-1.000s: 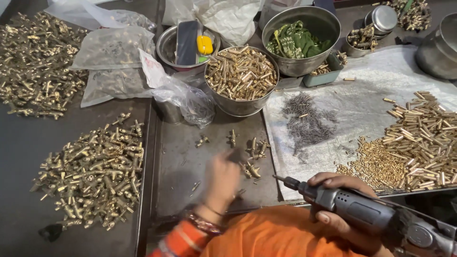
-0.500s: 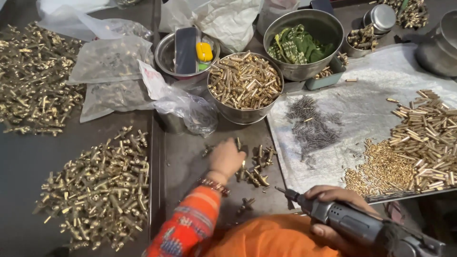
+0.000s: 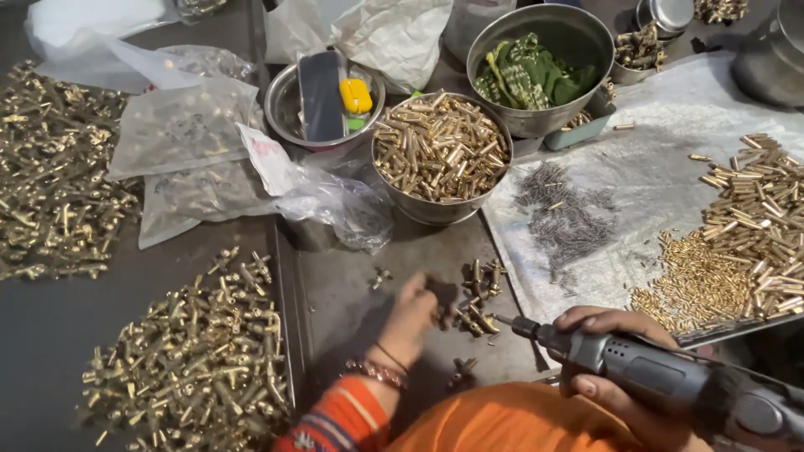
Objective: Cleaning and deburring brass metal components using a handheld power tool.
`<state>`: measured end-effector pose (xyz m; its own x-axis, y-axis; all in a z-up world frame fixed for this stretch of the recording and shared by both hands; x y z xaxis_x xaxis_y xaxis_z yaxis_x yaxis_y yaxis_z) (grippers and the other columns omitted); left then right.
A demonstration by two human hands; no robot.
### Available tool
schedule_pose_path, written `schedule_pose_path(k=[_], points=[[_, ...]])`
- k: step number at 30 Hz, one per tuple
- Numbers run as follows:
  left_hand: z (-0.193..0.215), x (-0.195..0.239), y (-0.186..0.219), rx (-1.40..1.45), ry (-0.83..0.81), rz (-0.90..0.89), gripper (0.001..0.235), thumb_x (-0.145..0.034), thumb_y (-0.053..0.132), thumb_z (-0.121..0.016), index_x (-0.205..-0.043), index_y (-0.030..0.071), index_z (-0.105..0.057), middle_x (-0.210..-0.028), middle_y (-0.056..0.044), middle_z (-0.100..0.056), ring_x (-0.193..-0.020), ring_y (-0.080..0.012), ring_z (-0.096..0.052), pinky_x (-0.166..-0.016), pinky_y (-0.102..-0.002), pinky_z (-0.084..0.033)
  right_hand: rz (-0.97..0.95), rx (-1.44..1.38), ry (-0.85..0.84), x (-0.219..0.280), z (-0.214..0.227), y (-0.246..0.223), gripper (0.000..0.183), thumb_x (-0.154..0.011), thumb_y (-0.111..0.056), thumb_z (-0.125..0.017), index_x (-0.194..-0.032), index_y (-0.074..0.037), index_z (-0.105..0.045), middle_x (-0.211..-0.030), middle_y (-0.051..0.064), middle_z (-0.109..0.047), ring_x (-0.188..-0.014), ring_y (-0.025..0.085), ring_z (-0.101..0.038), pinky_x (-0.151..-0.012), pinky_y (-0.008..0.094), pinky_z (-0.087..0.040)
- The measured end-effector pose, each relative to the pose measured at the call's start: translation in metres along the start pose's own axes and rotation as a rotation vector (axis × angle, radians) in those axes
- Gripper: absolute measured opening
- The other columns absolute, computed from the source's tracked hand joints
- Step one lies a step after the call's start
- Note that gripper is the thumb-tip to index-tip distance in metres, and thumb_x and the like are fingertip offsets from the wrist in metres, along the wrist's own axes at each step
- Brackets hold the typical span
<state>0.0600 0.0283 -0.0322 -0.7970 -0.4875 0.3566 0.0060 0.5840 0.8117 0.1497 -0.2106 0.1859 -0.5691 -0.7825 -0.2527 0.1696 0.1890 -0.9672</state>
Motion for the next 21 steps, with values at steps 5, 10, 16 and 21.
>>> schedule_pose_path(k=[5,10,16,21], points=[[-0.053,0.05,0.021,0.173,-0.077,0.165,0.02,-0.095,0.019,-0.05,-0.086,0.004,-0.061,-0.063,-0.004,-0.058,-0.049,-0.0136,-0.049,-0.043,-0.029,-0.036,0.018,-0.103,-0.048,-0.018,-0.035,-0.009,0.05,-0.081,0.004,-0.074,-0.127,-0.003,-0.055,-0.13,0.026,-0.062,-0.124,0.033,-0.062,-0.101,0.045,-0.054],[-0.073,0.08,0.044,0.284,-0.127,0.326,0.032,-0.095,0.03,-0.051,-0.075,0.007,-0.061,-0.053,0.001,-0.043,-0.041,-0.0112,-0.039,-0.038,-0.028,-0.029,-0.058,-0.246,-0.024,-0.013,-0.049,0.009,0.052,-0.082,0.003,-0.074,-0.129,-0.001,-0.054,-0.131,0.028,-0.058,-0.104,0.033,-0.069,-0.081,0.042,-0.062],[-0.067,0.077,0.061,0.233,-0.094,0.242,0.033,-0.096,0.03,-0.053,-0.079,0.005,-0.064,-0.058,-0.001,-0.05,-0.043,-0.0096,-0.037,-0.04,-0.026,-0.026,-0.022,-0.321,-0.013,-0.006,-0.05,0.008,0.051,-0.084,0.001,-0.075,-0.131,0.001,-0.053,-0.131,0.029,-0.057,-0.096,0.031,-0.07,-0.074,0.04,-0.063],[-0.075,0.075,0.058,0.259,-0.055,0.282,0.045,-0.1,0.041,-0.049,-0.079,0.004,-0.064,-0.055,0.0,-0.049,-0.038,-0.0091,-0.034,-0.037,-0.026,-0.024,-0.012,-0.299,0.024,0.001,-0.043,0.005,0.051,-0.085,0.0,-0.076,-0.13,0.002,-0.053,-0.13,0.03,-0.058,-0.099,0.033,-0.07,-0.073,0.042,-0.063]])
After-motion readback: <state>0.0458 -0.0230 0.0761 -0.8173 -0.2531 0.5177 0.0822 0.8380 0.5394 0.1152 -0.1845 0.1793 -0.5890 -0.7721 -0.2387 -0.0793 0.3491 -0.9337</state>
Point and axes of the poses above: each hand's wrist, its own x-axis away from the middle knuckle, its own z-axis out of the back of the hand, y = z × x, the point moved 10 cm from there along -x, towards the middle knuckle
